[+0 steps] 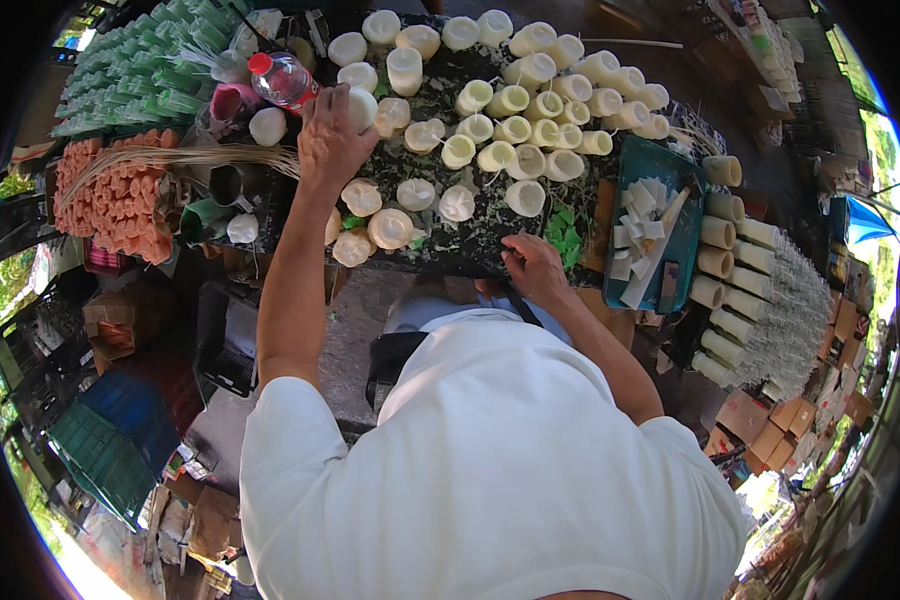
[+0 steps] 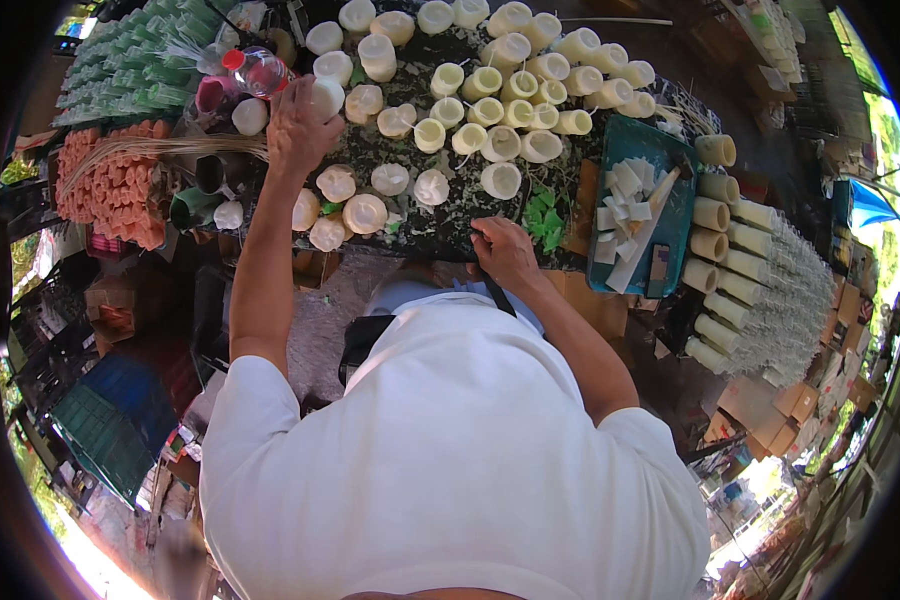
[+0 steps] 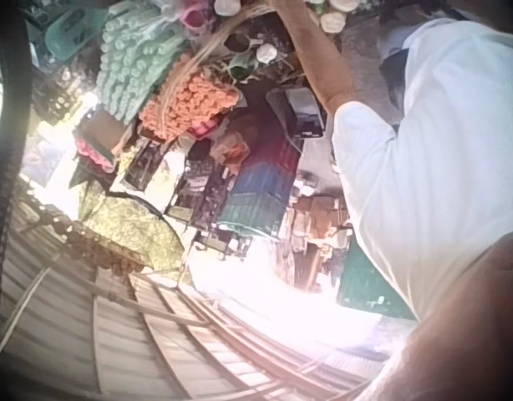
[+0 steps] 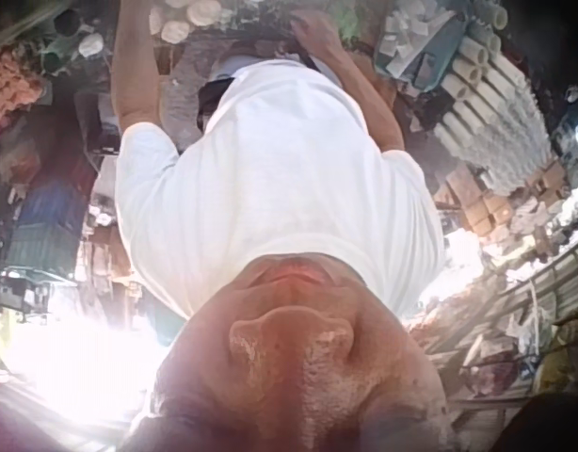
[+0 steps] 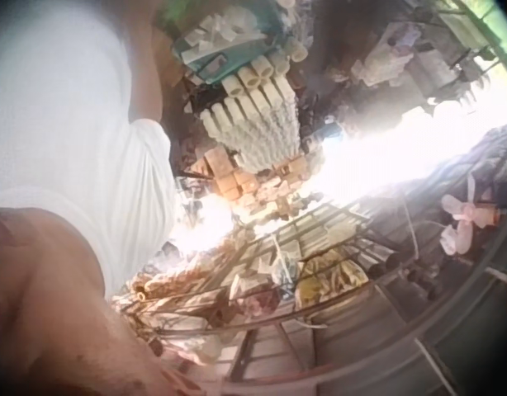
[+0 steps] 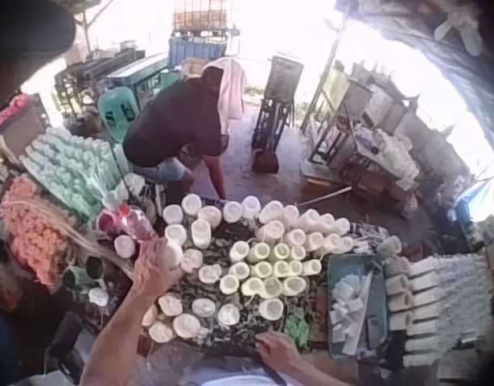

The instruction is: The person repeatedly picks up white cylindrical candle bases and white waxy petals from a table, then presses the petals onto the bases to form flower-shaped candles. The person handles the items one at a time and places the assembled candles back on the table among many similar items.

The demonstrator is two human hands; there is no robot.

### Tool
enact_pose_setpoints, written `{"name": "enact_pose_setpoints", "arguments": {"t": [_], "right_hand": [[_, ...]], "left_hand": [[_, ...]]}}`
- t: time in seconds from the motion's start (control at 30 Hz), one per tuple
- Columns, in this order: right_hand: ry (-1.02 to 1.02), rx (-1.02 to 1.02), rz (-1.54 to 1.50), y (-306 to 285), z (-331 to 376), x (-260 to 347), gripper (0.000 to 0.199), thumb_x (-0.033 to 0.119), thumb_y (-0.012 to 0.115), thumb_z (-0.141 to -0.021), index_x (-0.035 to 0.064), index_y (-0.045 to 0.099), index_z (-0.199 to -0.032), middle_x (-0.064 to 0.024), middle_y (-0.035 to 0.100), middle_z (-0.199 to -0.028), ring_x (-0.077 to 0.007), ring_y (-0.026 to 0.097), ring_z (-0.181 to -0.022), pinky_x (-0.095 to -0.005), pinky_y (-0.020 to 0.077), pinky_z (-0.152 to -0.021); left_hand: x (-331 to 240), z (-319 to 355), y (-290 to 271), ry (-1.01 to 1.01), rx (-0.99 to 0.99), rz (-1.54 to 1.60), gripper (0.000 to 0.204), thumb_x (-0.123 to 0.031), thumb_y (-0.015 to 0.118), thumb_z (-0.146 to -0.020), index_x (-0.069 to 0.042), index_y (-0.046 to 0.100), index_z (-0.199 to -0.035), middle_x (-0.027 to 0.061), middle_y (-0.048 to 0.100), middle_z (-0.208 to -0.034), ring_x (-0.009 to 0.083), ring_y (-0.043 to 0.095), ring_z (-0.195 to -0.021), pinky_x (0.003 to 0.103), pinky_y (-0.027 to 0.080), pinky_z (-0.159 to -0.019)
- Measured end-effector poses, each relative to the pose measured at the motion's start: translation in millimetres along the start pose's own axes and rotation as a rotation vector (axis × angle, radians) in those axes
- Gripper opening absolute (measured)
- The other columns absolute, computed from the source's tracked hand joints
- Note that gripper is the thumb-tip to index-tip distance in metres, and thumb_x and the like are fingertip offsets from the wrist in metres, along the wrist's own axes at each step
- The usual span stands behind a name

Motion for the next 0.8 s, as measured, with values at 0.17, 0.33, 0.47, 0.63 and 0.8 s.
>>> {"name": "enact_pose_setpoints", "arguments": {"t": [0.17, 0.33, 0.47, 0.63, 0.8], "right_hand": [[0.413, 0.116, -0.968, 32, 18, -43, 0.033, 0.030, 0.059, -0.104, 0.0060, 0.066, -0.126, -0.0009, 0.069, -0.107, -0.0136, 0.064, -0.095, -0.0343, 0.0540, -0.085], [0.563, 0.046, -1.342, 57, 15, -72, 0.040, 0.023, 0.058, -0.105, 0.0033, 0.055, -0.139, -0.0082, 0.065, -0.122, -0.0139, 0.064, -0.102, -0.0297, 0.0547, -0.090], [0.576, 0.010, -1.117, 89, 15, -138, 0.044, 0.013, 0.059, -0.103, -0.0004, 0.048, -0.144, -0.0092, 0.065, -0.123, -0.0160, 0.064, -0.106, -0.0311, 0.0562, -0.091], [0.545, 0.028, -0.973, 76, 10, -134, 0.049, 0.019, 0.066, -0.100, -0.0027, 0.052, -0.141, -0.0073, 0.068, -0.114, -0.0123, 0.063, -0.094, -0.0286, 0.0550, -0.083], [0.538, -0.072, -0.904, 85, 10, -151, 0.038, 0.027, 0.071, -0.097, -0.0036, 0.069, -0.119, -0.0052, 0.071, -0.094, -0.0107, 0.061, -0.075, -0.0263, 0.0514, -0.068]], "left_hand": [[-124, 60, -13, 0.039, 0.453, 0.516, 0.075, -0.015, 0.081, -0.062, -0.004, 0.055, -0.132, 0.0173, 0.058, -0.130, 0.0377, 0.052, -0.120, 0.046, 0.044, -0.108], [-203, 162, 92, 0.075, 0.646, 0.570, 0.081, -0.014, 0.081, -0.062, -0.003, 0.052, -0.136, 0.0196, 0.054, -0.136, 0.0375, 0.048, -0.127, 0.044, 0.041, -0.111], [-195, 196, 127, -0.125, 0.486, 0.694, 0.081, -0.016, 0.083, -0.065, -0.002, 0.049, -0.137, 0.0216, 0.053, -0.136, 0.0395, 0.043, -0.134, 0.044, 0.040, -0.113], [-163, 257, 152, -0.651, 0.552, 0.770, 0.073, -0.024, 0.084, -0.082, 0.003, 0.052, -0.141, 0.0157, 0.069, -0.119, 0.0233, 0.068, -0.102, 0.035, 0.056, -0.090], [-179, 275, 168, -1.049, 0.476, 1.102, 0.059, -0.024, 0.073, -0.095, 0.003, 0.052, -0.143, 0.0114, 0.072, -0.112, 0.0121, 0.067, -0.084, 0.027, 0.058, -0.066]]}}
Point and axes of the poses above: each hand's wrist, its own z-axis away from the middle knuckle, its own y-axis out of the palm, x = y × z, the point moved 9 cm from there along -z, towards the middle knuckle
